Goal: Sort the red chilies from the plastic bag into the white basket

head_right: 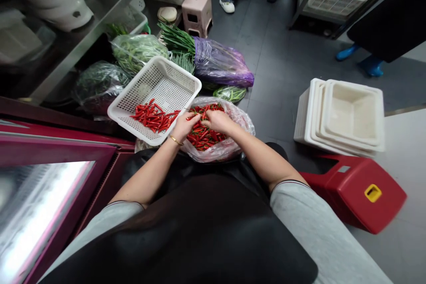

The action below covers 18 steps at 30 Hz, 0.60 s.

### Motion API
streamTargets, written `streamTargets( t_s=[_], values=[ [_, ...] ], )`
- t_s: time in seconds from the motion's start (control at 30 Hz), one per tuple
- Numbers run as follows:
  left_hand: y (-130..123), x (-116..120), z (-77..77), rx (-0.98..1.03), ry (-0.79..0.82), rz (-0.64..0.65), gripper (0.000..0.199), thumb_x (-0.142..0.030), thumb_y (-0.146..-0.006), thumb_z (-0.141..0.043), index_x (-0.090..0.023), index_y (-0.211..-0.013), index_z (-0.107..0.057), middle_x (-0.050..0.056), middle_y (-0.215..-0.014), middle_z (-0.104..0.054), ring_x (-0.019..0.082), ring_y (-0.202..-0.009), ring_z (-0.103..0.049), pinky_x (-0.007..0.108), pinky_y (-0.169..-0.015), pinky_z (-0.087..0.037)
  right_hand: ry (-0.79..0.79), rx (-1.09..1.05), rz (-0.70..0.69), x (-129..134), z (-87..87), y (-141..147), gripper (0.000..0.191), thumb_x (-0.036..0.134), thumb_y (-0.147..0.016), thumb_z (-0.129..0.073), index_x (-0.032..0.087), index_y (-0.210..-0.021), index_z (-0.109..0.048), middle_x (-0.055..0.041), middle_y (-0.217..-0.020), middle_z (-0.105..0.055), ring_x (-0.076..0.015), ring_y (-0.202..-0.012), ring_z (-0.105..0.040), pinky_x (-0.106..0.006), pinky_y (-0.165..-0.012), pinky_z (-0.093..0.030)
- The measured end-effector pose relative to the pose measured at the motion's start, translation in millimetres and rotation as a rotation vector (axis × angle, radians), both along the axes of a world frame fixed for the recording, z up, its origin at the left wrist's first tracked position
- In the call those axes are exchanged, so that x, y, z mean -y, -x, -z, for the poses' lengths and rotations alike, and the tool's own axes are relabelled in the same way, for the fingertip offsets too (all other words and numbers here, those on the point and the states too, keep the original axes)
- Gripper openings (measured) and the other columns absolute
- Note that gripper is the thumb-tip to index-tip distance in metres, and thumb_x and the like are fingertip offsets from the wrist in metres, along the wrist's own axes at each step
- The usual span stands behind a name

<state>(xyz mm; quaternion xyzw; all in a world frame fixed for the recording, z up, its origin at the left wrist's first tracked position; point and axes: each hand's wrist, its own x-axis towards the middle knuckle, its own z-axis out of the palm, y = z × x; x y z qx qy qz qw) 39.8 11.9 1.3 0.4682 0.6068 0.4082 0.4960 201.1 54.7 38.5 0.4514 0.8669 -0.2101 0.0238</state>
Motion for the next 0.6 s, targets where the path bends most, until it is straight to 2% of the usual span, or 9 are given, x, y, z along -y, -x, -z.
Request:
streamTargets(
  t_s=[0.1, 0.17, 0.23, 0.3, 0.4, 0.47, 0.53, 0.6],
  values=[
    [4, 1, -6.1, -0.207, -0.173, 0.122, 0.016, -0.03, -0.075, -0.064, -0.016, -0.068, -0.065, -0.001, -0.061, -0.054, 0.012, -0.064, -0.046, 0.022, -0.063, -0.036, -0.038, -0.037, 0.016, -8, -11.6, -3, 0.042, 0.045, -0.097, -0.039, 0.013, -0.096, -0.066, -0.012, -0.094, -0.071, -0.0197, -0.083, -0.061, -0.027, -0.071, -0.039],
    [3, 3, -14.7, -0.231, -0.191, 0.238, 0.014, -0.026, -0.075, -0.064, -0.015, -0.068, -0.065, -0.001, -0.058, -0.052, 0.012, -0.062, -0.045, 0.022, -0.062, -0.035, -0.016, -0.119, -0.064, -9, -15.9, -2, 0.037, 0.037, -0.096, -0.041, 0.013, -0.084, -0.066, -0.0091, -0.084, -0.069, -0.0167, -0.076, -0.059, -0.026, -0.069, -0.038],
    [0, 7, -27.5, -0.186, -0.179, 0.294, 0.017, -0.027, -0.074, -0.065, -0.015, -0.063, -0.062, -0.002, -0.055, -0.048, 0.012, -0.059, -0.043, 0.022, -0.06, -0.034, 0.071, -0.253, -0.083, -5, -15.8, 0, 0.035, 0.033, -0.093, -0.043, 0.014, -0.071, -0.062, -0.0047, -0.069, -0.064, -0.0132, -0.066, -0.054, -0.024, -0.065, -0.038],
    [-6, 13, -41.4, -0.06, -0.145, 0.35, 0.02, -0.03, -0.074, -0.066, -0.014, -0.063, -0.061, -0.002, -0.056, -0.049, 0.011, -0.059, -0.043, 0.022, -0.06, -0.034, 0.171, -0.449, 0.053, 0, -11.5, 0, 0.041, 0.037, -0.094, -0.038, 0.015, -0.067, -0.059, -0.001, -0.057, -0.057, -0.011, -0.055, -0.049, -0.023, -0.058, -0.038],
    [-15, 23, -52.8, 0.168, -0.06, 0.467, 0.023, -0.036, -0.075, -0.067, -0.014, -0.071, -0.062, -0.001, -0.06, -0.054, 0.01, -0.057, -0.046, 0.022, -0.057, -0.036, 0.264, -0.647, 0.347, 6, 0.8, -13, 0.052, 0.045, -0.098, -0.024, 0.015, -0.077, -0.061, -0.0002, -0.054, -0.054, -0.0106, -0.047, -0.045, -0.024, -0.051, -0.039],
    [-16, 27, -48.7, 0.301, 0.013, 0.477, 0.026, -0.039, -0.076, -0.066, -0.015, -0.072, -0.057, -0.002, -0.056, -0.053, 0.007, -0.049, -0.043, 0.021, -0.05, -0.033, 0.267, -0.544, 0.369, 10, 12.2, -29, 0.051, 0.052, -0.095, -0.032, 0.015, -0.08, -0.063, -0.0023, -0.058, -0.058, -0.0121, -0.05, -0.05, -0.025, -0.053, -0.043],
    [-12, 27, -36.9, 0.408, 0.097, 0.391, 0.028, -0.041, -0.074, -0.067, -0.018, -0.072, -0.05, -0.005, -0.052, -0.049, 0.006, -0.042, -0.038, 0.019, -0.042, -0.026, 0.217, -0.295, 0.274, 16, 25.5, -45, 0.04, 0.051, -0.086, -0.054, 0.015, -0.074, -0.066, -0.0053, -0.059, -0.061, -0.016, -0.058, -0.057, -0.029, -0.059, -0.046],
    [-5, 26, -23.2, 0.437, 0.184, 0.284, 0.034, -0.041, -0.071, -0.07, -0.02, -0.072, -0.043, -0.007, -0.049, -0.045, 0.006, -0.039, -0.039, 0.018, -0.038, -0.022, 0.128, -0.109, 0.166, 24, 37.6, -55, 0.028, 0.042, -0.078, -0.067, 0.016, -0.069, -0.068, -0.0088, -0.061, -0.063, -0.0209, -0.066, -0.061, -0.033, -0.065, -0.048]
  ],
)
